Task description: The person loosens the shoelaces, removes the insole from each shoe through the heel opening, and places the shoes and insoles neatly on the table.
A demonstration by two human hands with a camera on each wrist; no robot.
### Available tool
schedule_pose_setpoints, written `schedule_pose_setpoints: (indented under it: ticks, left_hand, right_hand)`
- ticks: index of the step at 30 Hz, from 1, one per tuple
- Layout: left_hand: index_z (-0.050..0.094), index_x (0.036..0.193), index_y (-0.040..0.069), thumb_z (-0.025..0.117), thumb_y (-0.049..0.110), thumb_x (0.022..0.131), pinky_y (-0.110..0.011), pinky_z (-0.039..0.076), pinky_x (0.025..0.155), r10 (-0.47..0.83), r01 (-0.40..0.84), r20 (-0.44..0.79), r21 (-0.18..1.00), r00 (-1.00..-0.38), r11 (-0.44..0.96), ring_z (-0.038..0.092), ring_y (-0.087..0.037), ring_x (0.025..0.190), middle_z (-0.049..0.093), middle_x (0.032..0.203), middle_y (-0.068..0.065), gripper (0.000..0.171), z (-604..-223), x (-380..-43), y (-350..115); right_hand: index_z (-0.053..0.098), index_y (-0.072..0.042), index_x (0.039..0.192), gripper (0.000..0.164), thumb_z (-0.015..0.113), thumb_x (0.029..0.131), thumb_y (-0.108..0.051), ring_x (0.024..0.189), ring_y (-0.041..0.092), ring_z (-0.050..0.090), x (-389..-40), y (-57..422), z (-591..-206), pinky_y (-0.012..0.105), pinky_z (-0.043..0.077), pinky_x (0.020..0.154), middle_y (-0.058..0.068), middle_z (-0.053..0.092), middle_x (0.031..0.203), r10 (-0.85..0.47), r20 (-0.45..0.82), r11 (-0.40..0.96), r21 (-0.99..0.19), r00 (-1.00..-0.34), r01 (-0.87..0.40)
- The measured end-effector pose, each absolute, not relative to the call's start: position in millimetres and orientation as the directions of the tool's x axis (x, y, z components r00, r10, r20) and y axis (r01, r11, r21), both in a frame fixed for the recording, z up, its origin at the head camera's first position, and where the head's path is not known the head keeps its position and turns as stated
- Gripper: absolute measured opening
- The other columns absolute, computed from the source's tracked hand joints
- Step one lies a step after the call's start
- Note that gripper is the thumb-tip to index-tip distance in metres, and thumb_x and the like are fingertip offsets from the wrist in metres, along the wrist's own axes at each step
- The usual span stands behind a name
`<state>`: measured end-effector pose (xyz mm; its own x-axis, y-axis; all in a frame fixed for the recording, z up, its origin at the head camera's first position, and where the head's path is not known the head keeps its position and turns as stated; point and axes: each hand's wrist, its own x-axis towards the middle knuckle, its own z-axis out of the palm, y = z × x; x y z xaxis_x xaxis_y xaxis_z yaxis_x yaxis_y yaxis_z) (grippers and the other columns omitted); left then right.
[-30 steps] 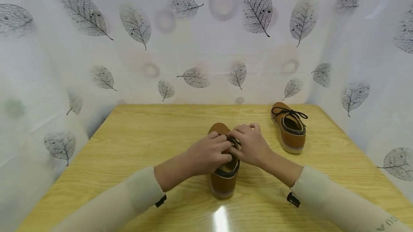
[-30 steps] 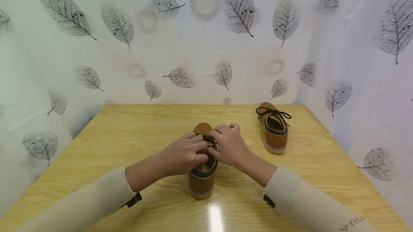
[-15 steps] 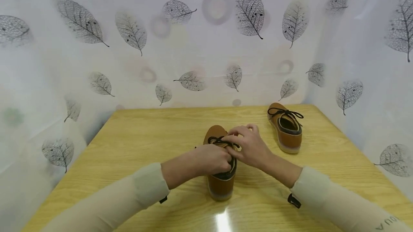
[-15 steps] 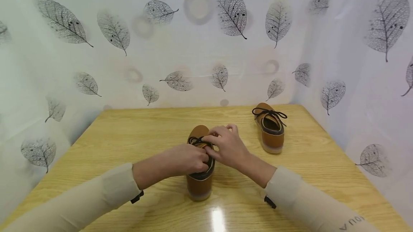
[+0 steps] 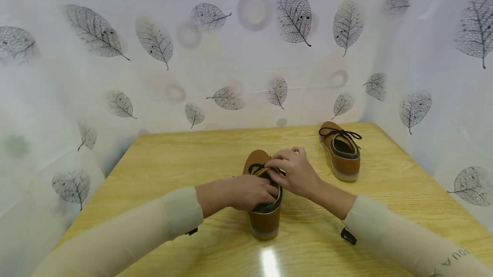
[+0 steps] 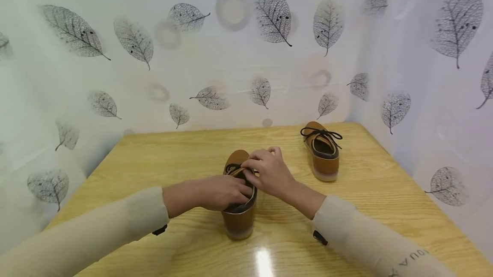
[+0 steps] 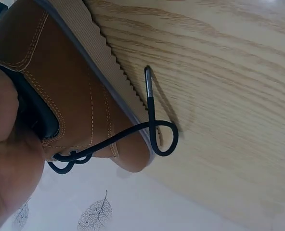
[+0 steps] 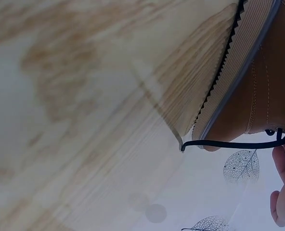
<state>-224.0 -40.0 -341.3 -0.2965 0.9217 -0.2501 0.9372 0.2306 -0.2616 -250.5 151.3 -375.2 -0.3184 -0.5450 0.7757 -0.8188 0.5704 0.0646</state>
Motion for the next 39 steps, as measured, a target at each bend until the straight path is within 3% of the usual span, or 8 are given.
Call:
schedule_pose_setpoints:
  ticks: [5, 8, 11, 17, 20, 27, 33, 39]
  left_hand:
    - [0.067, 0.124, 0.024, 0.054, 0.018, 0.102, -0.022, 0.048, 0.095, 0.872, 0.926, -0.347, -0.28, -0.344, 0.254, 0.056, -0.008, 0.121, 0.06, 0.135, 0.011, 0.026, -338, -225, -31]
    - [0.069, 0.113, 0.022, 0.057, 0.015, 0.101, -0.02, 0.049, 0.081, 0.859, 0.929, -0.37, -0.242, -0.354, 0.279, 0.061, -0.005, 0.099, 0.067, 0.115, 0.01, 0.019, -336, -227, -27]
    - [0.069, 0.099, 0.018, 0.06, 0.011, 0.098, -0.018, 0.045, 0.07, 0.866, 0.937, -0.36, -0.161, -0.348, 0.309, 0.057, -0.005, 0.078, 0.066, 0.091, 0.008, 0.012, -337, -231, -23]
    - [0.066, 0.082, 0.017, 0.068, 0.01, 0.092, -0.015, 0.037, 0.062, 0.876, 0.945, -0.356, -0.086, -0.325, 0.316, 0.048, -0.003, 0.065, 0.056, 0.073, 0.009, 0.012, -342, -238, -15]
    - [0.066, 0.08, 0.018, 0.071, 0.015, 0.09, -0.017, 0.038, 0.06, 0.853, 0.933, -0.381, -0.096, -0.357, 0.347, 0.049, -0.004, 0.063, 0.058, 0.072, 0.009, 0.011, -344, -241, -10]
    - [0.059, 0.083, 0.021, 0.067, 0.033, 0.09, -0.033, 0.049, 0.072, 0.643, 0.796, -0.499, -0.186, -0.581, 0.576, 0.057, -0.013, 0.074, 0.061, 0.078, 0.007, 0.015, -343, -243, 0]
    - [0.059, 0.079, 0.016, 0.055, 0.036, 0.097, -0.033, 0.044, 0.078, 0.543, 0.77, -0.604, -0.201, -0.584, 0.605, 0.056, -0.017, 0.082, 0.06, 0.084, 0.002, 0.028, -340, -241, 4]
    - [0.062, 0.089, 0.015, 0.05, 0.039, 0.1, -0.031, 0.042, 0.084, 0.512, 0.74, -0.605, -0.202, -0.609, 0.641, 0.056, -0.016, 0.092, 0.062, 0.1, 0.001, 0.028, -341, -238, 4]
  right_hand:
    - [0.078, -0.019, 0.086, 0.009, 0.081, 0.078, -0.018, 0.08, 0.017, 0.063, -249, 152, -373, 0.049, 0.04, 0.077, -0.001, 0.068, 0.088, -0.548, 0.758, 0.592, 0.054, -0.353, -0.804]
    - [0.077, -0.019, 0.087, 0.011, 0.082, 0.077, -0.019, 0.08, 0.016, 0.063, -248, 153, -374, 0.05, 0.04, 0.077, -0.001, 0.068, 0.089, -0.547, 0.753, 0.603, 0.053, -0.365, -0.796]
    - [0.077, -0.02, 0.087, 0.01, 0.082, 0.078, -0.021, 0.08, 0.016, 0.064, -247, 154, -376, 0.05, 0.04, 0.077, -0.002, 0.068, 0.088, -0.544, 0.75, 0.609, 0.045, -0.376, -0.792]
    - [0.075, -0.016, 0.094, 0.014, 0.078, 0.082, -0.023, 0.081, 0.015, 0.066, -244, 157, -380, 0.049, 0.039, 0.078, -0.002, 0.07, 0.089, -0.535, 0.745, 0.602, 0.007, -0.398, -0.798]
    - [0.074, -0.015, 0.096, 0.012, 0.072, 0.086, -0.021, 0.082, 0.017, 0.066, -243, 159, -380, 0.05, 0.038, 0.08, -0.001, 0.07, 0.092, -0.532, 0.74, 0.593, -0.02, -0.411, -0.805]
    - [0.074, -0.013, 0.097, 0.013, 0.062, 0.093, -0.014, 0.086, 0.02, 0.067, -242, 165, -376, 0.052, 0.037, 0.083, 0.001, 0.071, 0.095, -0.51, 0.724, 0.622, -0.064, -0.465, -0.78]
    - [0.074, -0.013, 0.096, 0.015, 0.059, 0.095, -0.013, 0.09, 0.021, 0.068, -243, 169, -373, 0.052, 0.037, 0.085, 0.001, 0.072, 0.095, -0.482, 0.704, 0.666, -0.091, -0.521, -0.74]
    - [0.073, -0.015, 0.093, 0.017, 0.057, 0.096, -0.013, 0.09, 0.021, 0.068, -244, 170, -370, 0.051, 0.037, 0.084, 0.0, 0.072, 0.094, -0.47, 0.705, 0.673, -0.103, -0.531, -0.733]
